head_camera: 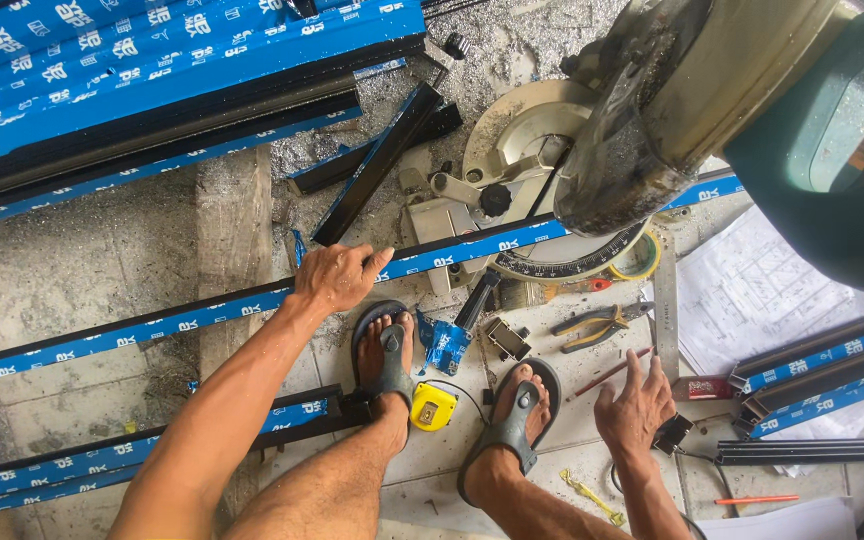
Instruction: The person measures and cuts blue metal frames using a miter saw. They use a tape measure to mark the frames and a pencil to make cut lines before operating the saw to cut the frames to size.
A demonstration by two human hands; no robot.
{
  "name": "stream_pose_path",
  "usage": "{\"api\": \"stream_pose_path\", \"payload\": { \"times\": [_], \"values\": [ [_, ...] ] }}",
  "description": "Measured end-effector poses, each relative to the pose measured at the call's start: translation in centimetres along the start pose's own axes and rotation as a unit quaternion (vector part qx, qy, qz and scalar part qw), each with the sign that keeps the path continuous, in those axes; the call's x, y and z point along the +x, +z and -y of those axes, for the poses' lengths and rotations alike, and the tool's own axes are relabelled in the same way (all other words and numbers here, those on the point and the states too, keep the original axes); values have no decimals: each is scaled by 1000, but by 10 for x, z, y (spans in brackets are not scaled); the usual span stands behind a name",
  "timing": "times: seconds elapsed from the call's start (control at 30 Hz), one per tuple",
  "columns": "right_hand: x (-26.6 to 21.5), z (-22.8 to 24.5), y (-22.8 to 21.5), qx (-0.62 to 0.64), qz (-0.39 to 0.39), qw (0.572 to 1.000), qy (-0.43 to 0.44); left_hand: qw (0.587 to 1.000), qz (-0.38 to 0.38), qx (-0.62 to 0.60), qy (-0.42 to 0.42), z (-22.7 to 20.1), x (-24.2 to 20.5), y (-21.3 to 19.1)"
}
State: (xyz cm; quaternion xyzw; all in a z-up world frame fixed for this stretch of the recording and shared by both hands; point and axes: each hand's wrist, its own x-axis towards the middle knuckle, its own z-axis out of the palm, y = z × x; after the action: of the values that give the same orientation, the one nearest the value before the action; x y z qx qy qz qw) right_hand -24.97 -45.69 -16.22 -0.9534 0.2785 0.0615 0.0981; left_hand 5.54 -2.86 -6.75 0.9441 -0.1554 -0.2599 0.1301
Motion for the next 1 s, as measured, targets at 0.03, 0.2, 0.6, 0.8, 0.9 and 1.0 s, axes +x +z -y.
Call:
{"api": "stream_pose_path", "payload": {
  "times": [0.03,0.2,0.6,0.8,0.9,1.0],
  "values": [
    [-1,0,2,-1,-1,1000,-1,1000,-1,-1,0,-1,0,-1],
    [-10,4,5,14,-24,1000,-13,1000,-7,7,-13,-2,0,1],
    [-48,8,19,68,0,997,-19,997,-62,-42,-1,5,2,9],
    [-52,-7,33,50,-36,997,-47,981,-179,-45,52,31,-10,26],
    [-52,-8,34,51,-36,997,-47,975,-215,-15,53,51,-20,30],
    [-53,-6,32,53,-52,996,-54,970,-235,-14,55,55,-32,27]
  ]
}}
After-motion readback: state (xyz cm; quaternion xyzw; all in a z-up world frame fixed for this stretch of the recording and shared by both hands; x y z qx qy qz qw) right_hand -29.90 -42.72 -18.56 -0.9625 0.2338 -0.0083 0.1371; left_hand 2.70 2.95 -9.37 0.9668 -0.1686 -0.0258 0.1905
